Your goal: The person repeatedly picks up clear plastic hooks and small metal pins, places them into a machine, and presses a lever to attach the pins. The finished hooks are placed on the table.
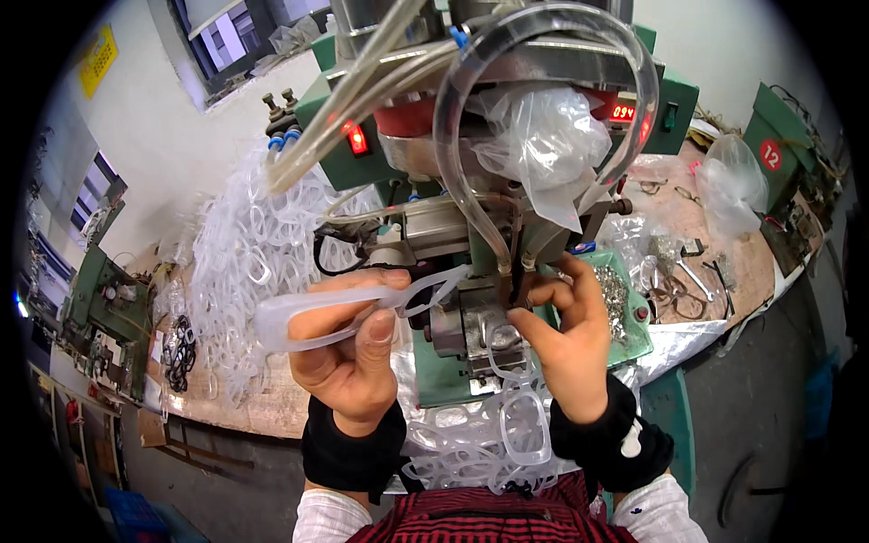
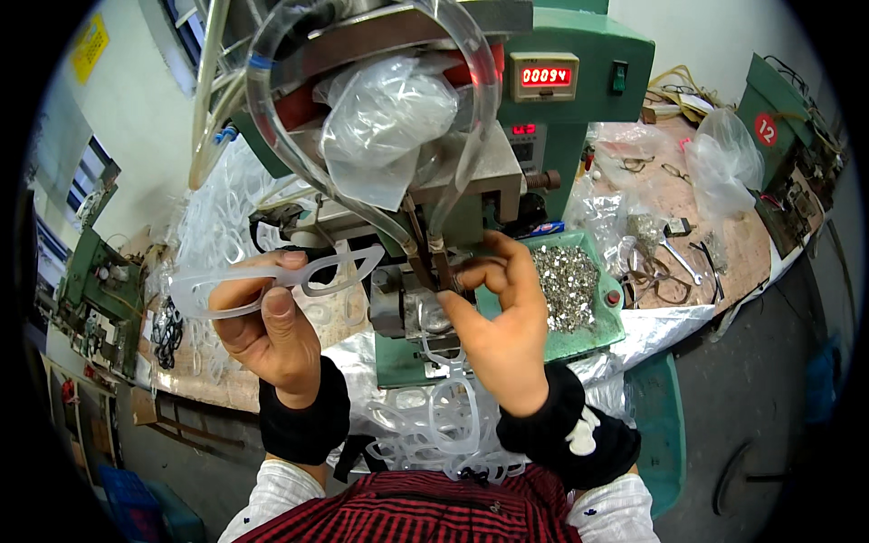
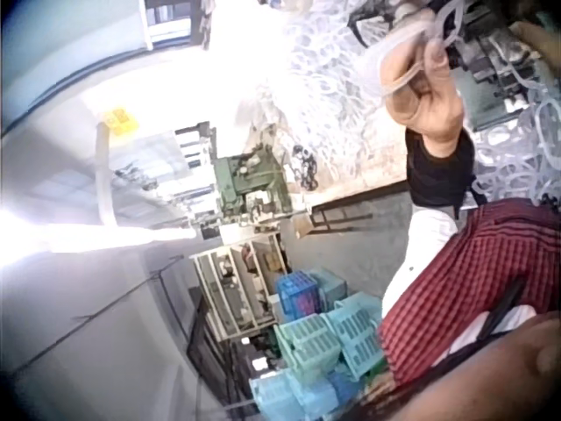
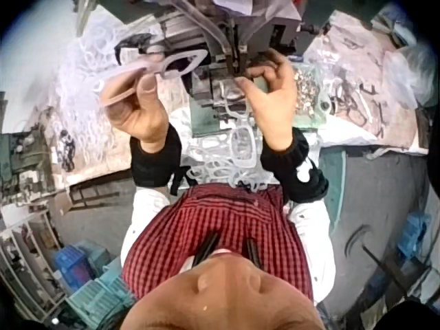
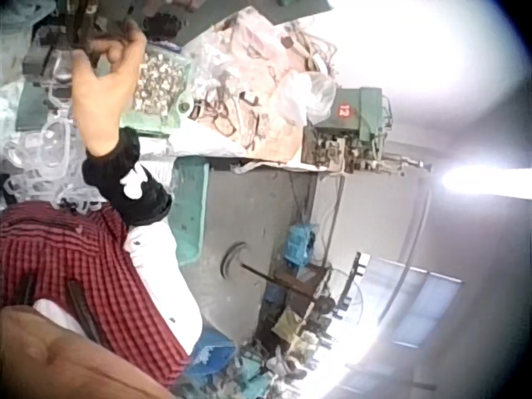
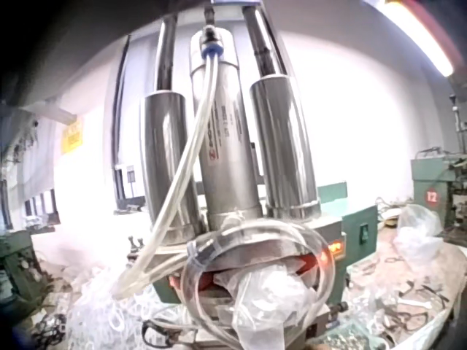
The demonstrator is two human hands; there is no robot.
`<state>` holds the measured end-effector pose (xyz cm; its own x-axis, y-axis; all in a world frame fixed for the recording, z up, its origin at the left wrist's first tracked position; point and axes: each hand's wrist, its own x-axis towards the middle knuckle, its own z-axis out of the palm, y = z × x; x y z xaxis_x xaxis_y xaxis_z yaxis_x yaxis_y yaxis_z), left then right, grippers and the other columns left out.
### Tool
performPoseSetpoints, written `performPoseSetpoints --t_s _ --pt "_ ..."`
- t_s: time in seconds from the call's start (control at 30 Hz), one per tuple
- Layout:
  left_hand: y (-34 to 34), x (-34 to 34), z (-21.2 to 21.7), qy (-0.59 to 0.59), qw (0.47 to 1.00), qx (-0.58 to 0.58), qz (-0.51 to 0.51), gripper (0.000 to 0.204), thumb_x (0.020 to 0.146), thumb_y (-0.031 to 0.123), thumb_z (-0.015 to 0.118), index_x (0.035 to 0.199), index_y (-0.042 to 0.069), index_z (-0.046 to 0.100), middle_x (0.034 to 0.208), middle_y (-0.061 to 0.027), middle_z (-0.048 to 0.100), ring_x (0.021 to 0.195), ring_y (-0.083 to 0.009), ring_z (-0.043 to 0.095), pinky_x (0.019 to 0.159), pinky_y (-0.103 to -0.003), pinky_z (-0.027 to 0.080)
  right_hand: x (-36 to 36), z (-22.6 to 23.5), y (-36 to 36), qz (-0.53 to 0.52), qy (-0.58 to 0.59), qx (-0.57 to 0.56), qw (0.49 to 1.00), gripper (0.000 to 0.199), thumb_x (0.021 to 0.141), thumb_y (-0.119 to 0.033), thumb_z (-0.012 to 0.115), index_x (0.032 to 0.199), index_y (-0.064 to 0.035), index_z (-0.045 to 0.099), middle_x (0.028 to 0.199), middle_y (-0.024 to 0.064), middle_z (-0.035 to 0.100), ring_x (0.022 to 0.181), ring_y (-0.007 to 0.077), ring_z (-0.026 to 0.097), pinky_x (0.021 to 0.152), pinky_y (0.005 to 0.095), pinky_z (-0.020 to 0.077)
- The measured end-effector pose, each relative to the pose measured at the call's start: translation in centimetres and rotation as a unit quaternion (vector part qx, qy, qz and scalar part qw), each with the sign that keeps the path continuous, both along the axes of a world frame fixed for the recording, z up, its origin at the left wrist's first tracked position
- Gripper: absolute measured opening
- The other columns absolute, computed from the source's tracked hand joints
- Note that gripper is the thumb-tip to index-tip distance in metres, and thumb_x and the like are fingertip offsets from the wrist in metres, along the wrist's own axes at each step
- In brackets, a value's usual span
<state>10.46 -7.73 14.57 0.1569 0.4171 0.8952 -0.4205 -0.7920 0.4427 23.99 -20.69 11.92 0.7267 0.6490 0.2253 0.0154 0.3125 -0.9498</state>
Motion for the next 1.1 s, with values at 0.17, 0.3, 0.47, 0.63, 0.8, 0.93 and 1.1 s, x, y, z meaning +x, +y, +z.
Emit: performPoseSetpoints --t_s 0.17,0.3,0.47,0.63,0.8,0.93,1.1 --pt "0.3 -0.3 -1.9 0.088 0.983 0.118 -0.106 0.026 0.08 0.002 0.068 0.106 0.004 0.066 0.102 -0.0203 0.07 0.074 -0.0265 0.068 0.069 -0.039 0.052 -2.4 -0.4 -2.4 -0.058 -0.259 -0.036 0.964 0.047 0.081 -0.008 0.069 0.125 0.0048 0.054 0.128 0.0267 0.054 0.118 0.0389 0.054 0.103 0.0414 0.041" --pt "-1.1 -0.7 -3.4 0.202 0.941 0.244 -0.12 0.028 0.072 0.007 0.071 0.1 0.007 0.072 0.108 -0.0094 0.07 0.081 -0.0237 0.063 0.077 -0.04 0.056 4.3 -6.7 -3.4 -0.196 -0.484 -0.187 0.832 0.037 0.08 -0.012 0.072 0.113 -0.0004 0.062 0.128 0.0248 0.054 0.12 0.0433 0.05 0.104 0.0472 0.0394" --pt "-2.7 1.0 -5.6 0.222 0.933 0.27 -0.083 0.027 0.072 0.011 0.072 0.1 0.01 0.072 0.111 -0.0048 0.068 0.079 -0.0233 0.058 0.084 -0.044 0.056 9.4 -10.5 -5.9 -0.236 -0.481 -0.335 0.775 0.023 0.077 -0.009 0.072 0.098 -0.0034 0.066 0.127 0.0236 0.054 0.123 0.0441 0.048 0.102 0.0488 0.0398" --pt "-2.7 0.7 -5.7 0.238 0.935 0.24 -0.103 0.03 0.073 0.01 0.07 0.102 0.009 0.072 0.113 -0.0063 0.068 0.084 -0.0256 0.059 0.087 -0.047 0.054 9.2 -10.4 -4.5 -0.199 -0.515 -0.277 0.787 0.017 0.076 -0.008 0.071 0.09 -0.0038 0.063 0.125 0.0217 0.055 0.122 0.0411 0.049 0.099 0.0472 0.0425" --pt "-3.5 -0.2 -6.7 0.253 0.941 0.201 -0.1 0.03 0.074 0.006 0.068 0.104 0.006 0.073 0.121 -0.0124 0.066 0.098 -0.0304 0.062 0.094 -0.049 0.05 10.8 -10.1 -2.2 -0.125 -0.626 -0.271 0.721 0.019 0.075 -0.004 0.065 0.092 -0.0022 0.059 0.123 0.0184 0.057 0.121 0.0391 0.051 0.088 0.0465 0.0479" --pt "-5.6 -3.9 -8.0 0.258 0.949 0.182 0.027 0.034 0.075 0.006 0.07 0.108 0.008 0.069 0.125 -0.0132 0.063 0.109 -0.034 0.061 0.099 -0.048 0.046 10.5 -9.6 -3.5 -0.189 -0.51 -0.238 0.805 0.015 0.076 0.001 0.067 0.09 -0.0001 0.062 0.103 0.0167 0.062 0.099 0.0378 0.058 0.085 0.0422 0.0471" --pt "0.1 -8.8 -6.2 0.24 0.87 -0.035 0.43 0.025 0.073 0.0 0.073 0.095 0.011 0.069 0.121 -0.0135 0.062 0.111 -0.0332 0.057 0.099 -0.048 0.037 10.5 -11.7 -4.7 -0.192 -0.238 -0.19 0.933 0.016 0.086 -0.001 0.066 0.102 0.0015 0.066 0.093 0.0113 0.068 0.084 0.0216 0.064 0.078 0.0303 0.0488"
